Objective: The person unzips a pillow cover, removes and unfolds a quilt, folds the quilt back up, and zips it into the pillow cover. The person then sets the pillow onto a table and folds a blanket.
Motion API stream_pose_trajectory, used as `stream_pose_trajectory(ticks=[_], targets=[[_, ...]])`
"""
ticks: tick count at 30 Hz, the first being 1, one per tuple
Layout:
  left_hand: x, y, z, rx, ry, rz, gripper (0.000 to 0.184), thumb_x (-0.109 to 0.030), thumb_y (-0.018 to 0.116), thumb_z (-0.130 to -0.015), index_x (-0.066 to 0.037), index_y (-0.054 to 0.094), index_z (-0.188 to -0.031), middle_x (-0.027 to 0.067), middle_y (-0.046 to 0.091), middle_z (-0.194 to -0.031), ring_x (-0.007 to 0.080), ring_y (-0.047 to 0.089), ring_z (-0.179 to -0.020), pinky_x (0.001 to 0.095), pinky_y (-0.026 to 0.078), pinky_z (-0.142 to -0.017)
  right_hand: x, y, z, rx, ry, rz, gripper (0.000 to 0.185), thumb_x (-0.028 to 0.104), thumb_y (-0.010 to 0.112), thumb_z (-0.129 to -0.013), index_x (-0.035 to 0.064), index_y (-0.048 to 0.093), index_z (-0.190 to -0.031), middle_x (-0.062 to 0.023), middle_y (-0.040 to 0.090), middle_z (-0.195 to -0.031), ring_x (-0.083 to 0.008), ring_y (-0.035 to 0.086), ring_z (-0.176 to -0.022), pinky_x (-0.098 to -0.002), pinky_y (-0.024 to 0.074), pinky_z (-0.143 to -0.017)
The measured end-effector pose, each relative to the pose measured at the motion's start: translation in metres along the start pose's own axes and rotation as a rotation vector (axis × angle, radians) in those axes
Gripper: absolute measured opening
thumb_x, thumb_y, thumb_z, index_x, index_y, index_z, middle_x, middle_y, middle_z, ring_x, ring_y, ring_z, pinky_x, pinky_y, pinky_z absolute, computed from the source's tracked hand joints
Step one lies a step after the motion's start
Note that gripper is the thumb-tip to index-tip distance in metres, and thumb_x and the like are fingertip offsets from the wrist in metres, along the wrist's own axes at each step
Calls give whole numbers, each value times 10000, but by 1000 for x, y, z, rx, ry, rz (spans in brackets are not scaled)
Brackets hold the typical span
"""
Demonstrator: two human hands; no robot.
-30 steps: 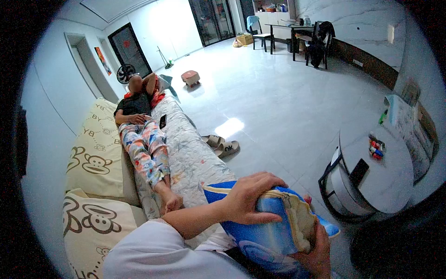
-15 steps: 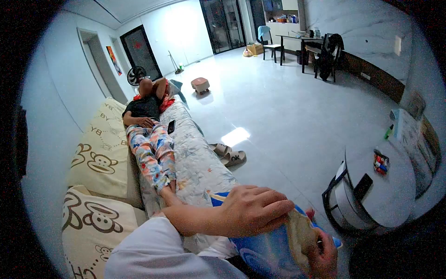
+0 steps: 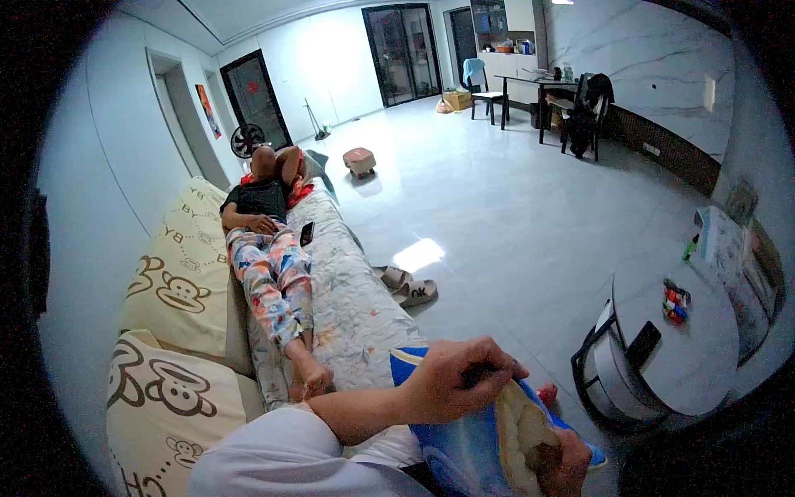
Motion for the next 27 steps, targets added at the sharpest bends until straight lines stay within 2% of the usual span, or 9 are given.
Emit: stream_pose_trajectory(ticks=[6,10,12,13,15,18,21,24,27], targets=[[7,-4,4,-142,20,63,78,-67,543,-919,3,576,-909,106,685,-867,155,658,-733,276,528,-670,4,-6,3,-6,-48,54,421,395,536,-920,-6,573,-799,-121,520,-645,-228,528,-582,-361,383,-532],[9,-9,8,-182,-18,12,49,-50,577,-889,-6,577,-869,129,674,-869,160,655,-765,281,521,-683,4,-1,4,-28,-52,31,438,412,528,-922,-8,578,-807,-125,526,-657,-248,528,-593,-368,381,-544],[4,-10,9,-203,74,-253,69,-32,640,-818,-21,573,-820,123,643,-836,196,632,-738,306,499,-636,5,0,4,-17,-46,7,421,394,529,-922,-13,583,-830,-127,530,-671,-253,533,-601,-364,384,-554],[3,-11,7,-202,68,-252,69,-32,640,-818,-21,573,-820,123,643,-836,196,632,-738,306,499,-636,4,-1,5,-13,-41,7,421,394,529,-922,-13,583,-830,-127,530,-671,-253,533,-601,-364,384,-554],[-18,-11,6,-281,380,-487,129,-25,690,-743,-33,573,-796,109,597,-793,238,582,-672,334,460,-571,-3,-1,9,21,51,10,363,340,556,-906,-20,587,-867,-127,533,-682,-258,535,-617,-356,392,-571],[-17,-9,6,-300,405,-464,103,-61,685,-747,-62,583,-757,70,548,-748,211,540,-648,314,448,-507,-6,1,13,-28,52,3,266,243,579,-879,-23,586,-891,-112,534,-686,-229,530,-625,-344,396,-580],[-11,-7,8,-297,385,-416,152,-33,710,-717,-40,578,-792,99,561,-750,245,535,-622,339,424,-532,-13,3,19,-13,176,-85,192,157,580,-849,-25,585,-907,-92,533,-693,-193,521,-625,-331,398,-582],[-11,-8,8,-301,384,-460,114,-69,700,-733,-70,587,-745,56,512,-704,190,514,-617,307,415,-478,-9,5,17,-13,209,-115,165,118,575,-831,-24,581,-914,-79,525,-695,-168,513,-626,-322,396,-579],[-12,-8,9,-316,401,-481,116,-68,701,-727,-71,587,-744,53,487,-683,189,493,-596,306,397,-467,-9,5,18,-40,210,-80,156,112,570,-826,-24,572,-902,-78,520,-684,-171,507,-615,-318,394,-575]])
Point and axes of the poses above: each hand's wrist, its own z-axis away from the middle knuckle, its own y-axis out of the palm, x = y × z, the point moved 5 cm from there along -z, towards the middle knuckle
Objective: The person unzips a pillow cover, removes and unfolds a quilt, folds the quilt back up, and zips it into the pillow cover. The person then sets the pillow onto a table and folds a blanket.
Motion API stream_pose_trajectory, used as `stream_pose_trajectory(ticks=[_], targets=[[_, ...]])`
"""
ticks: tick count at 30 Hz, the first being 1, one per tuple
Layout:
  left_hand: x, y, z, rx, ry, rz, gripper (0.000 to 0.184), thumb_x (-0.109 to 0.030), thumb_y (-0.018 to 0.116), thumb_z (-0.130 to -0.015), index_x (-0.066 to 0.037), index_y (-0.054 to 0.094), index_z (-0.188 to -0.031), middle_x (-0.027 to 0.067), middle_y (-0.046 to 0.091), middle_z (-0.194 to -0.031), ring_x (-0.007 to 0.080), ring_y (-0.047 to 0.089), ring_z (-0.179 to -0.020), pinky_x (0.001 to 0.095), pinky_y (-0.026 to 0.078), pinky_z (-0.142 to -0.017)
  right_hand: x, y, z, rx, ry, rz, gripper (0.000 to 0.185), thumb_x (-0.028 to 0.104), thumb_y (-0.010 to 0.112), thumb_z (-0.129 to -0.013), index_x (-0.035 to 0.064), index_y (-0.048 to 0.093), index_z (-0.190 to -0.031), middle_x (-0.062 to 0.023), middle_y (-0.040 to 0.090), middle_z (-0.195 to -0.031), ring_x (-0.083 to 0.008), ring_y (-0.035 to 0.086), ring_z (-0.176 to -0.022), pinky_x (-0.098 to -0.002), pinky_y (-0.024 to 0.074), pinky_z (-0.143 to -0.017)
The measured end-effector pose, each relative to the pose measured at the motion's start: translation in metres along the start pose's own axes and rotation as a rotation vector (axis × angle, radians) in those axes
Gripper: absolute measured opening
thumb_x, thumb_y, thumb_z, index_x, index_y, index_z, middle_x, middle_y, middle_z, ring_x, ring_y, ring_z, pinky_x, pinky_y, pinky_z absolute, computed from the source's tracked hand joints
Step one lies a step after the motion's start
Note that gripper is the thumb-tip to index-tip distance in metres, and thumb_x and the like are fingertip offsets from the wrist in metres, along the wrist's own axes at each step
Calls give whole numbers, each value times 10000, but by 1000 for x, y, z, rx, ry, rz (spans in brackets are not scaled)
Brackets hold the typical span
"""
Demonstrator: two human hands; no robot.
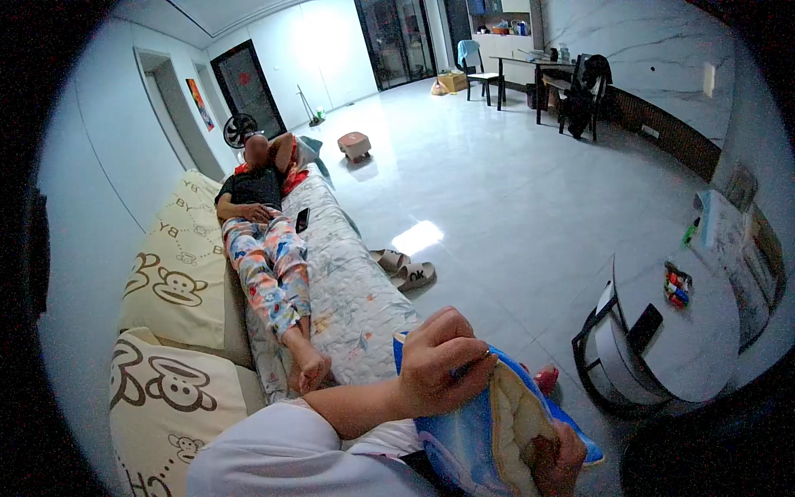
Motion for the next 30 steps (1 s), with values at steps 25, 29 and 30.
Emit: stream_pose_trajectory(ticks=[25,29,30], targets=[[31,-16,2,-64,-309,112,106,22,593,-771,14,504,-715,50,481,-669,105,468,-598,240,381,-539,23,1,-13,-103,-392,398,309,295,579,-903,-11,614,-938,-163,567,-728,-315,562,-643,-398,422,-565],[38,-11,5,73,-455,200,95,-22,554,-815,-10,500,-738,34,461,-663,96,433,-590,244,362,-529,37,-11,-25,-179,-304,382,304,306,617,-876,4,615,-907,-139,539,-684,-307,558,-640,-374,419,-560],[38,-5,9,178,-570,251,100,-39,540,-829,-19,494,-742,32,454,-660,94,425,-588,248,359,-527,29,-14,-32,-80,-140,343,285,264,649,-805,71,629,-1015,-143,594,-781,-378,594,-751,-433,465,-636]])
Point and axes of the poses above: each hand's wrist, its own z-axis away from the middle knuckle, its own y-axis out of the palm, x = y × z, the point moved 5 cm from there along -z, towards the middle knuckle
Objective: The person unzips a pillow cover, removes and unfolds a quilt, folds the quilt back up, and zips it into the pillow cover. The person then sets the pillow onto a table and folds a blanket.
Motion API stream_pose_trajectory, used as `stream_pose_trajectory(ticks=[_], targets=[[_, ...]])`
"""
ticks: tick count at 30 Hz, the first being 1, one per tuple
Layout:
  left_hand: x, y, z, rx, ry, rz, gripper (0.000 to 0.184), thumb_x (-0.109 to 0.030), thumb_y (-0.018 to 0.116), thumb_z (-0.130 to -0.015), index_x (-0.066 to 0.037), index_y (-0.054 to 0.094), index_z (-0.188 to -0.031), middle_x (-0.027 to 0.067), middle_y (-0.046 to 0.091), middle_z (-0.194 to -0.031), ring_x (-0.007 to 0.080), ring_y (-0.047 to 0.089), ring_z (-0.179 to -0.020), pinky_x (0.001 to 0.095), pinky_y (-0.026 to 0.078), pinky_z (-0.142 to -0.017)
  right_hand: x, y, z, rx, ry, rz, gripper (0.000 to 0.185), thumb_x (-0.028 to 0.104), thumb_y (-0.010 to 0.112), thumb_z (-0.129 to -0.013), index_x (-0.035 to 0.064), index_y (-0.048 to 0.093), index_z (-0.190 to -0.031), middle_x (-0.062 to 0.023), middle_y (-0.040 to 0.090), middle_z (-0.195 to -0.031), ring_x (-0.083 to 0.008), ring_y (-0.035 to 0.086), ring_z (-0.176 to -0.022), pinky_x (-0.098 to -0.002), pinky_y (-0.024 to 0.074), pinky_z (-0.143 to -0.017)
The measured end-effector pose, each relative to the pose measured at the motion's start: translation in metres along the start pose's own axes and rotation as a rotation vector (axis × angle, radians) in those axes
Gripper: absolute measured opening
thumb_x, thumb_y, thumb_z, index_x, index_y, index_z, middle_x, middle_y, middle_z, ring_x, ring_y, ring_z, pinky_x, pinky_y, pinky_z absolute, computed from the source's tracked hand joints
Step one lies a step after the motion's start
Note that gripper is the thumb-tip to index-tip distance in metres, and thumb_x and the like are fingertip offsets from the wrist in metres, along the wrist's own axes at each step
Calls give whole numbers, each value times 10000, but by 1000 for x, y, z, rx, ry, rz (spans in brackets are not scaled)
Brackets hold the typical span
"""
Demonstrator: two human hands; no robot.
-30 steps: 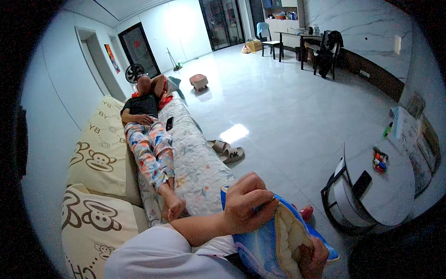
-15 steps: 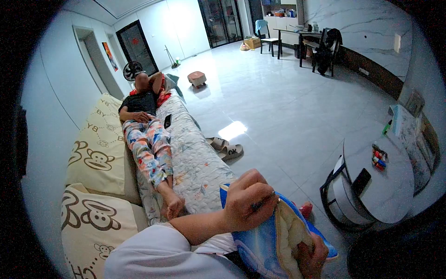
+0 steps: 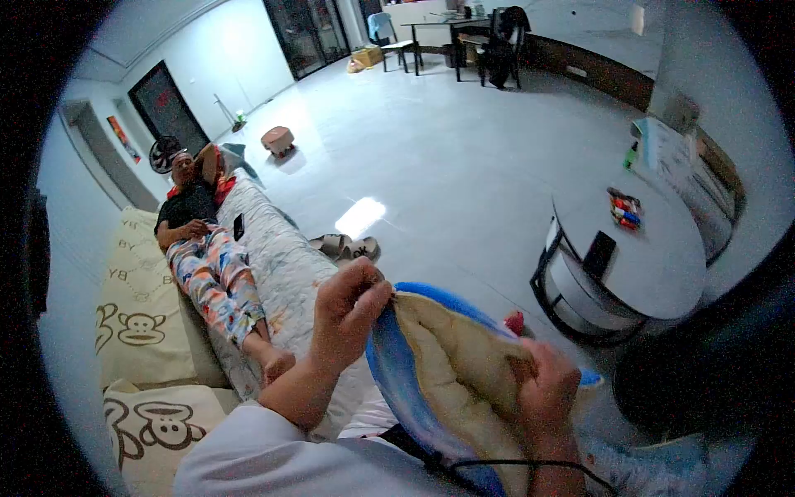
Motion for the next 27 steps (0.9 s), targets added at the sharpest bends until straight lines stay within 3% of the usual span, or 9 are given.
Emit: stream_pose_trajectory(ticks=[2,6,9,11,12,15,22,25,27], targets=[[-6,13,5,66,28,-39,105,-48,534,-833,-23,489,-742,37,450,-655,104,426,-586,251,358,-528,14,-5,-13,15,-15,61,295,246,651,-799,56,624,-1023,-150,602,-886,-358,594,-849,-414,475,-715],[-26,51,20,179,232,-53,109,-24,533,-819,-19,470,-730,53,432,-635,148,414,-550,269,343,-512,68,-10,-36,29,-367,-217,326,225,681,-771,33,626,-1027,-142,594,-932,-337,575,-924,-422,456,-836],[-33,51,25,122,298,-99,142,32,554,-791,-16,453,-704,53,419,-619,137,395,-541,277,322,-489,73,-5,-38,35,-456,-229,303,222,684,-748,41,642,-987,-122,600,-907,-311,590,-876,-419,480,-778],[-33,47,23,70,299,-127,137,14,598,-752,-25,480,-695,83,434,-576,159,423,-473,288,330,-448,78,-2,-30,-97,-592,-123,256,191,680,-719,43,651,-925,-103,605,-853,-284,602,-804,-399,494,-674],[-35,46,21,77,303,-126,137,14,598,-752,-25,480,-695,83,434,-576,159,423,-473,288,330,-448,80,-4,-28,-163,-621,-146,237,69,692,-662,60,644,-894,-71,599,-796,-246,577,-697,-383,463,-602],[-31,42,17,114,190,-128,161,10,591,-762,-21,463,-670,70,402,-554,133,398,-481,273,326,-454,82,-13,-24,-256,-617,-125,238,52,694,-659,49,639,-890,-74,591,-783,-238,566,-663,-361,454,-561],[-34,60,8,158,179,142,126,7,562,-782,-4,496,-676,58,434,-562,121,404,-492,264,340,-465,74,-15,-23,-305,-579,-121,258,28,695,-656,32,637,-908,-74,571,-745,-228,548,-628,-334,436,-512],[-44,62,4,153,200,87,124,8,552,-785,-1,497,-674,56,438,-560,114,409,-497,264,349,-468,74,-12,-20,-308,-598,-75,273,159,717,-650,43,647,-886,-74,578,-748,-237,583,-672,-366,472,-543],[-43,62,2,143,206,26,129,9,548,-785,0,492,-670,56,439,-558,111,412,-499,264,354,-470,76,-14,-16,-338,-557,-124,223,42,693,-705,35,640,-921,-74,565,-738,-234,546,-626,-360,470,-561]])
Point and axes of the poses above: each hand's wrist, its own z-axis away from the middle knuckle, its own y-axis out of the palm, x = y × z, the point moved 5 cm from there along -z, towards the middle knuckle
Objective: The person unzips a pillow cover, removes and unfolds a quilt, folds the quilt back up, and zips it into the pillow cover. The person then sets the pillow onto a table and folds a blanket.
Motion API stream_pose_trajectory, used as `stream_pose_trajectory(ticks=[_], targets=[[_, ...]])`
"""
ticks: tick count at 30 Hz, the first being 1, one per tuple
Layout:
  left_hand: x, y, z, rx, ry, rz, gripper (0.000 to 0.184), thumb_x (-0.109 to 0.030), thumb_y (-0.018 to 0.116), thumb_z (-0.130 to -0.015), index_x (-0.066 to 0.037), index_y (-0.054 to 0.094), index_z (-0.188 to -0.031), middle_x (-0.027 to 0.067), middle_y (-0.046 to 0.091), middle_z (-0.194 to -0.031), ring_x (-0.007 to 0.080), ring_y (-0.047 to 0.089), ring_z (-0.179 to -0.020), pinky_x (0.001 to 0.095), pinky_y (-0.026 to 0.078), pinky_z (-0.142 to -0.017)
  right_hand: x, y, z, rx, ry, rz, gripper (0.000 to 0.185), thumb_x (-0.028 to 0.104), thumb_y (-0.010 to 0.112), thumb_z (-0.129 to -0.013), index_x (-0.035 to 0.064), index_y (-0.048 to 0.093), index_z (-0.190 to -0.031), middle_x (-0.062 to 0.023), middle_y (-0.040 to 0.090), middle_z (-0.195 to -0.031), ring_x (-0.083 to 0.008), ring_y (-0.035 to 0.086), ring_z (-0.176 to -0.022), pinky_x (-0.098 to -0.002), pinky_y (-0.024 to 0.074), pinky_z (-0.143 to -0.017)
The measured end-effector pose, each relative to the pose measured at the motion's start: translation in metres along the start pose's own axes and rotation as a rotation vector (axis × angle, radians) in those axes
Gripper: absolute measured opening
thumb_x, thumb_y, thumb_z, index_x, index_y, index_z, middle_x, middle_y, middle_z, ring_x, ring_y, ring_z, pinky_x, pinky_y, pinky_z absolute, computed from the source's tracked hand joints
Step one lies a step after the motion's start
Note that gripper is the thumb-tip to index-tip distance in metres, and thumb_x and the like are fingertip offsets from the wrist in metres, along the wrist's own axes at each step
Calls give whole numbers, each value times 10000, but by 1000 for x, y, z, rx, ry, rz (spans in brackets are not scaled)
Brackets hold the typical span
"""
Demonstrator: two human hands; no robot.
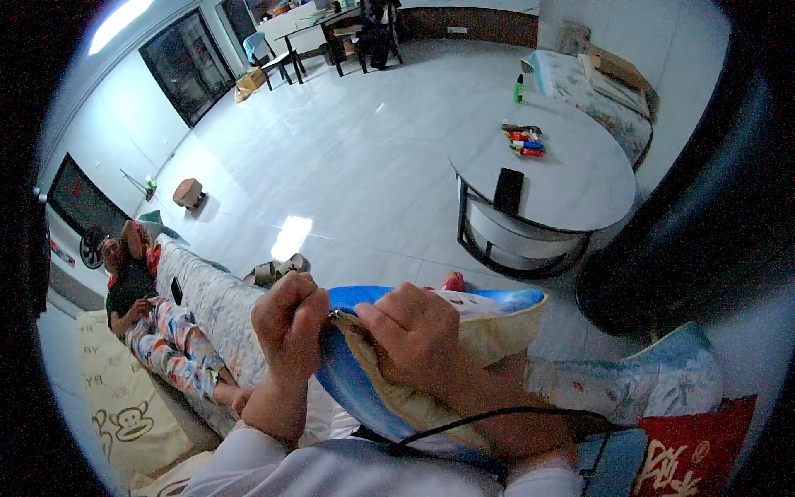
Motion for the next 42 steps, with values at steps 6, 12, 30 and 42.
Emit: stream_pose_trajectory(ticks=[6,12,30,42], targets=[[87,-20,18,-129,-171,-125,155,-33,536,-781,0,457,-652,66,416,-543,110,378,-492,283,344,-460,-16,-19,16,-39,124,75,117,141,632,-845,50,633,-919,-62,548,-729,-202,531,-627,-350,464,-583],[289,-66,81,-200,-615,-412,168,-190,535,-795,-32,580,-766,162,564,-728,316,551,-724,435,428,-663,-36,-27,34,-182,259,199,207,223,545,-941,21,583,-909,-65,517,-747,-171,503,-662,-301,417,-583],[83,-6,68,96,179,-303,500,53,401,-798,35,388,-1297,254,432,-1336,416,410,-1240,470,294,-1054,-109,20,60,-12,711,-275,378,256,567,-925,26,533,-1224,-124,575,-1137,-235,537,-1054,-342,405,-935],[25,79,119,849,752,-802,411,-184,508,-794,-113,528,-1198,73,515,-1294,243,447,-1238,423,286,-1050,-126,23,82,641,877,332,818,258,763,-720,104,345,-1407,-183,518,-1288,-311,490,-1213,-418,392,-1010]])
Point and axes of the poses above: each hand's wrist, its own z-axis away from the middle knuckle, its own y-axis out of the palm, x = y × z, the point moved 5 cm from there along -z, towards the middle knuckle
